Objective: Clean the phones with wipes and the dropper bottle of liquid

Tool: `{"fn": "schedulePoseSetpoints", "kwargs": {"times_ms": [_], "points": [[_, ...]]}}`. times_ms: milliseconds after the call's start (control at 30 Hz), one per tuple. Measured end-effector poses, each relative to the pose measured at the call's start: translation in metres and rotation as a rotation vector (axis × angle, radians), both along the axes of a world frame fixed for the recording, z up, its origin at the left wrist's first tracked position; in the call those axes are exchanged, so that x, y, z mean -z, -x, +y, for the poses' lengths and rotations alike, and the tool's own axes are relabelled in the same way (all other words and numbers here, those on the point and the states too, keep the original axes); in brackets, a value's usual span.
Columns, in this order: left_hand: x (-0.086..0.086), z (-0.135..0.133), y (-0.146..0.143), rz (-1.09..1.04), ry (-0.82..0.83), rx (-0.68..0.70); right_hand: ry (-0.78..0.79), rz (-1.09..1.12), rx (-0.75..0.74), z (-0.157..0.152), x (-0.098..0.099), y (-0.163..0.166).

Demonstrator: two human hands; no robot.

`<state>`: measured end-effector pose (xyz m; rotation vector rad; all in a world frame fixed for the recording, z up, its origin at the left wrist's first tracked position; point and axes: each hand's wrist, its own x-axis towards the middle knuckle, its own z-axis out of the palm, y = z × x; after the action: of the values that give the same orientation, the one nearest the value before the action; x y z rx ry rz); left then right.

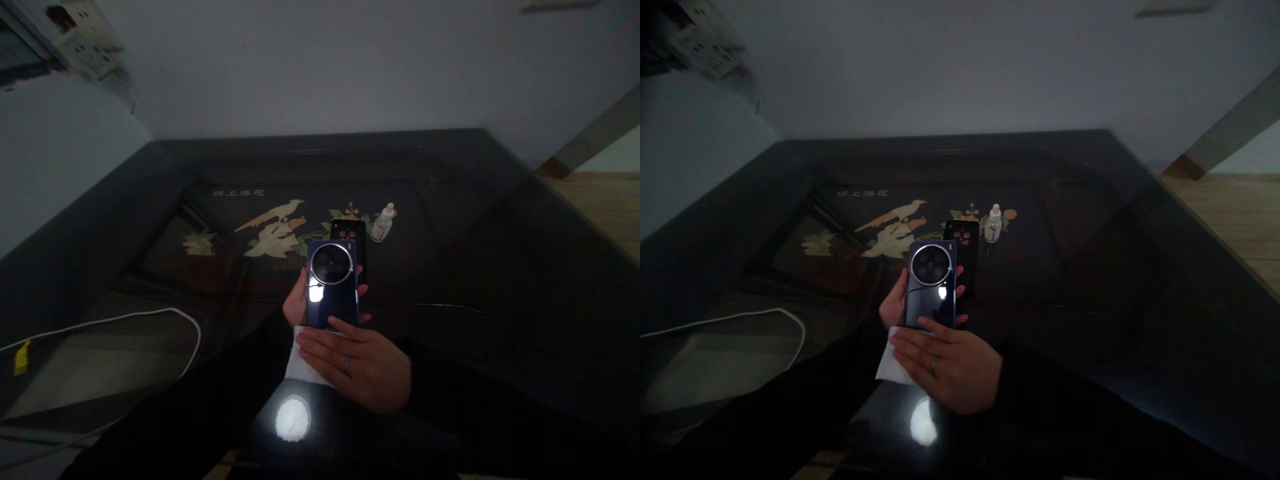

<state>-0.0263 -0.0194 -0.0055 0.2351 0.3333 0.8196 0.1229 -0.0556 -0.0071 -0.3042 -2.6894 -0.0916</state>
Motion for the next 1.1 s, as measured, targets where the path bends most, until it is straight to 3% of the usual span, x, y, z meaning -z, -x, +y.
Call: {"fn": "schedulePoseSetpoints", "kwargs": {"times_ms": [200, 333, 467, 633, 767, 900, 1100], "points": [[0.004, 0.001, 0.001, 0.034, 0.046, -0.078, -0.014, 0.004, 0.012, 0.003, 0.004, -0.027], [0.007, 0.000, 0.000, -0.012, 0.056, -0.026, -0.021, 0.032, 0.102, 0.014, -0.002, -0.041], [0.006, -0.001, 0.002, -0.061, 0.072, 0.044, -0.022, 0.039, 0.166, 0.015, -0.006, -0.040], [0.003, -0.001, -0.001, -0.038, 0.097, -0.080, 0.017, 0.035, 0.102, 0.007, -0.001, -0.039], [0.007, -0.001, -0.002, -0.008, 0.109, -0.017, 0.010, -0.004, 0.184, 0.014, -0.005, -0.027], [0.009, -0.001, 0.000, -0.012, 0.098, -0.056, 0.016, -0.014, 0.225, 0.019, -0.010, -0.014], [-0.001, -0.001, -0.005, 0.060, 0.210, -0.098, -0.003, -0.008, 0.253, 0.023, -0.012, -0.035]]}}
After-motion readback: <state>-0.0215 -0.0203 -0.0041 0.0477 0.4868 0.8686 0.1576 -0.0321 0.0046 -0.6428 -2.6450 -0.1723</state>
